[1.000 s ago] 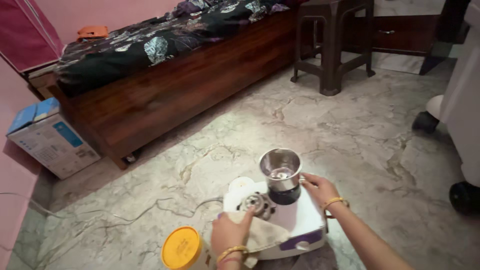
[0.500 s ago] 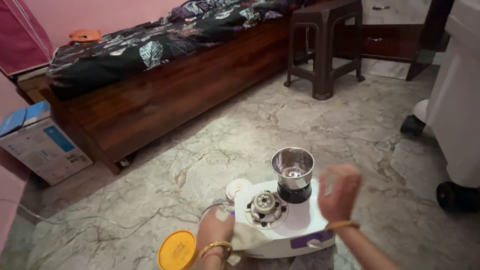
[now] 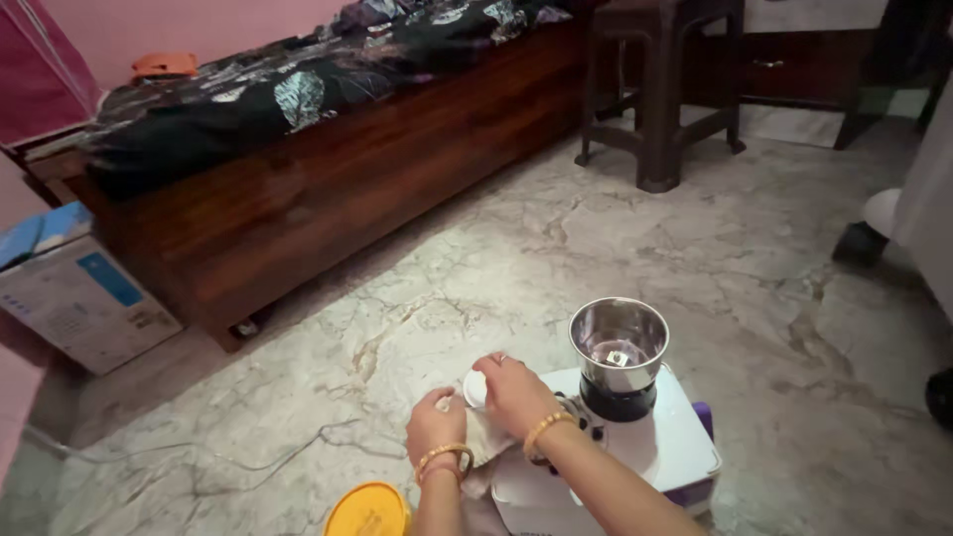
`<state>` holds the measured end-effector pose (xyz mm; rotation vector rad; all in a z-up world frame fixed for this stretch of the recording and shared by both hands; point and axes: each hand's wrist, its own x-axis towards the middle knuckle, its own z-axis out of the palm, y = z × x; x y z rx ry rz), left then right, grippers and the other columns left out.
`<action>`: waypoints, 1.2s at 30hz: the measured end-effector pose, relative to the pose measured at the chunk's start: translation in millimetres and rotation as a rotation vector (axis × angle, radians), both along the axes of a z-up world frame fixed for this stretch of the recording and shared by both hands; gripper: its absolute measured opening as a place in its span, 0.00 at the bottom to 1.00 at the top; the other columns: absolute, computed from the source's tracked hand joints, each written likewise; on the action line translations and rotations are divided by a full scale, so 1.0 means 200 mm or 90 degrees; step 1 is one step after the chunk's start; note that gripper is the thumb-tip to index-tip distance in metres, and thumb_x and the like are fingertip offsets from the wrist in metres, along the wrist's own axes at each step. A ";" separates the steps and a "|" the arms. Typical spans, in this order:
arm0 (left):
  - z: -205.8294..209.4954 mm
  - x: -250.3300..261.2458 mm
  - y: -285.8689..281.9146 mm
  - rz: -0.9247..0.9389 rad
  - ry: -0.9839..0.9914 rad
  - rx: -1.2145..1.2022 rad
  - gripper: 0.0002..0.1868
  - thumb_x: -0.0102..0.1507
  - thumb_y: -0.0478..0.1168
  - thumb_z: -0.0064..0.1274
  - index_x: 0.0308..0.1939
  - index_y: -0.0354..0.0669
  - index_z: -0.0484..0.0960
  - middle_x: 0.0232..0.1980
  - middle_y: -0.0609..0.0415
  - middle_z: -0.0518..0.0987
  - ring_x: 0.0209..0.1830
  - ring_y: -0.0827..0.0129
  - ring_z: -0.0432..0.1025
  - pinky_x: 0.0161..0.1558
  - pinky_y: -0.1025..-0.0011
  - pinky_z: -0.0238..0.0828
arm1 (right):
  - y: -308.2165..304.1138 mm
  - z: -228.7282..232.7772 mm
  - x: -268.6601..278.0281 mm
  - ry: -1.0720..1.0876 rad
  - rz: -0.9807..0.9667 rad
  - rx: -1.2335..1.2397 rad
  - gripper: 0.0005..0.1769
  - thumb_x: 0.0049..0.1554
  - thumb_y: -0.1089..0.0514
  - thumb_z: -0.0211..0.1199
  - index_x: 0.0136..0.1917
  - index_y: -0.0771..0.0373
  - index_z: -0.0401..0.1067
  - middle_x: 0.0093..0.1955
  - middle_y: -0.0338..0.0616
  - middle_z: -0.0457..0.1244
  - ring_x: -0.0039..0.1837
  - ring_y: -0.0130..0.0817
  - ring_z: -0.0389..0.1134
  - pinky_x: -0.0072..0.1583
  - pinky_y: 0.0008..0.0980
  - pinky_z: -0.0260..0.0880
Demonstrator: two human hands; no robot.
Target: The person wipes the top of a small white and purple appliance with a cloth, then handles a metal jar and a yellow-lidded container, wiping them and placing them on the appliance.
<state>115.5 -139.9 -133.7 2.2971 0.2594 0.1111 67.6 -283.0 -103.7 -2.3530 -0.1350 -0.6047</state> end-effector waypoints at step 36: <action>-1.30 1.13 -0.20 -0.204 0.254 -0.540 0.20 0.62 0.36 0.51 0.58 0.37 0.82 0.48 0.44 0.84 0.42 0.60 0.78 0.42 0.62 0.74 | -0.19 -0.46 0.66 0.312 0.091 -0.014 0.28 0.54 0.48 0.59 0.67 0.56 0.73 0.65 0.58 0.66 0.68 0.51 0.65 0.68 0.41 0.64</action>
